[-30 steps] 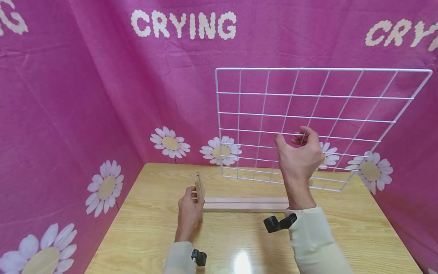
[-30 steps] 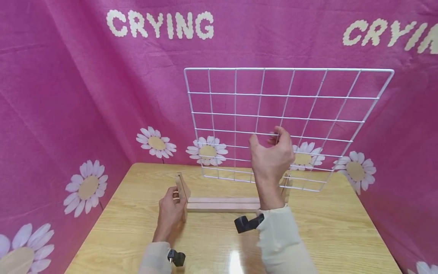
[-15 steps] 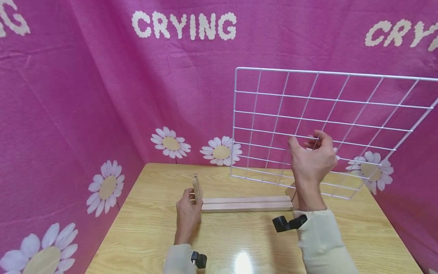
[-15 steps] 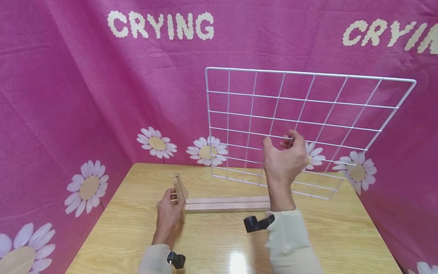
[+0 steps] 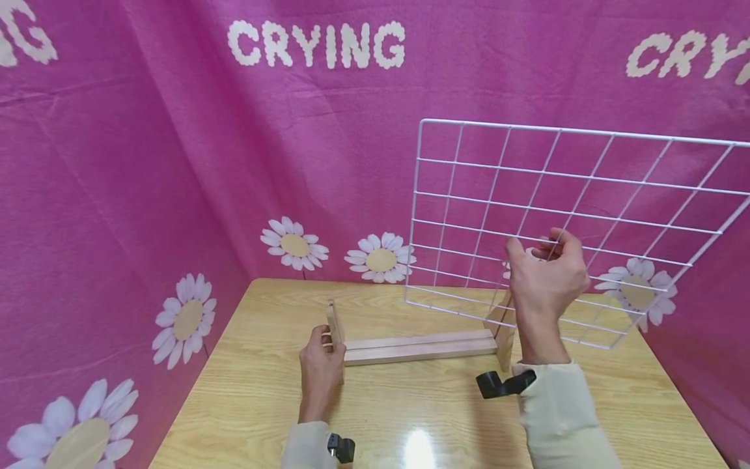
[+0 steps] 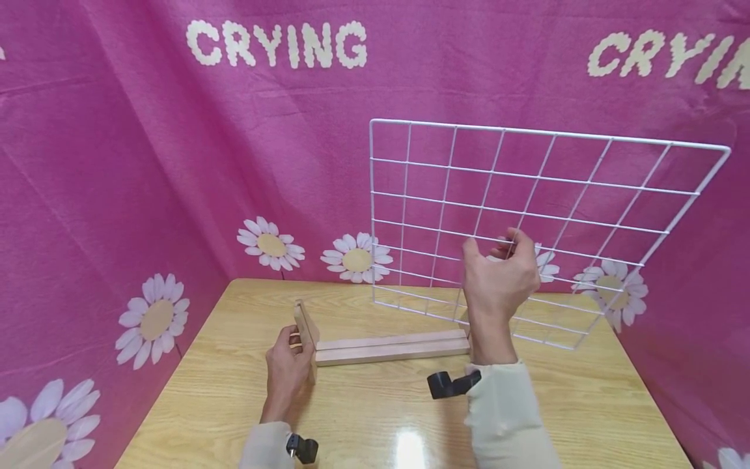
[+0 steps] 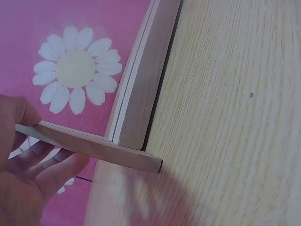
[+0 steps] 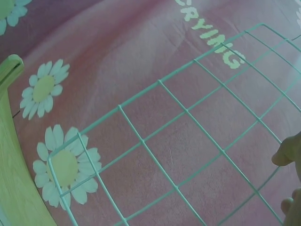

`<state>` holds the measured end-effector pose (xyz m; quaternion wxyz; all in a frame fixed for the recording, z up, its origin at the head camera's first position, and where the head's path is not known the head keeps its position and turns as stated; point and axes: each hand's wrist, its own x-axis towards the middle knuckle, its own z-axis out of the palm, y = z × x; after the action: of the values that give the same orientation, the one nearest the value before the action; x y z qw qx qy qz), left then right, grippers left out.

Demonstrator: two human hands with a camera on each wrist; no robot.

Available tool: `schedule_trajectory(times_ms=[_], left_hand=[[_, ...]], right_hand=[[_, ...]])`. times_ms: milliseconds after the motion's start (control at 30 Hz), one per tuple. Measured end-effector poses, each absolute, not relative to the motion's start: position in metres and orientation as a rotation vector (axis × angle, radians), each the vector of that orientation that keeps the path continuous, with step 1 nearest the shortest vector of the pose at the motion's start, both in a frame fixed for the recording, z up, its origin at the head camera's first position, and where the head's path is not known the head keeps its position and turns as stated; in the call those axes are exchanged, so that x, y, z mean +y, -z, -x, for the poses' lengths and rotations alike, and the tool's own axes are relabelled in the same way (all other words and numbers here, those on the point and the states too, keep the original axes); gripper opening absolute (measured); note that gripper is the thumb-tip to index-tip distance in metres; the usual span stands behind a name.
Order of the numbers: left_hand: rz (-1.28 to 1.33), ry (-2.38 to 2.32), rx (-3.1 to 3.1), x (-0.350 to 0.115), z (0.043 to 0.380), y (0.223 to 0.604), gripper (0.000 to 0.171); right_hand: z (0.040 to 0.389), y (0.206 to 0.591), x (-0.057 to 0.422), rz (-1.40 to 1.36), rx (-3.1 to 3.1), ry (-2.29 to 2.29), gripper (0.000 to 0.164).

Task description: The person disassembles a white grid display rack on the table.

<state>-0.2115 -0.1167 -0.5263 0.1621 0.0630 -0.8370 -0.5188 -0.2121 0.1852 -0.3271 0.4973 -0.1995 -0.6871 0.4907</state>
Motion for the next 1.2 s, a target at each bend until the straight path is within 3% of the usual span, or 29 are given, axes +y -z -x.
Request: schedule_trajectory(times_ms=[1200], left_hand=[[-0.328, 1.466, -2.27, -0.118, 0.196, 0.527, 0.04]], right_hand=[[0.202, 0.351, 0.202, 0.627, -1.681, -1.214, 0.047]])
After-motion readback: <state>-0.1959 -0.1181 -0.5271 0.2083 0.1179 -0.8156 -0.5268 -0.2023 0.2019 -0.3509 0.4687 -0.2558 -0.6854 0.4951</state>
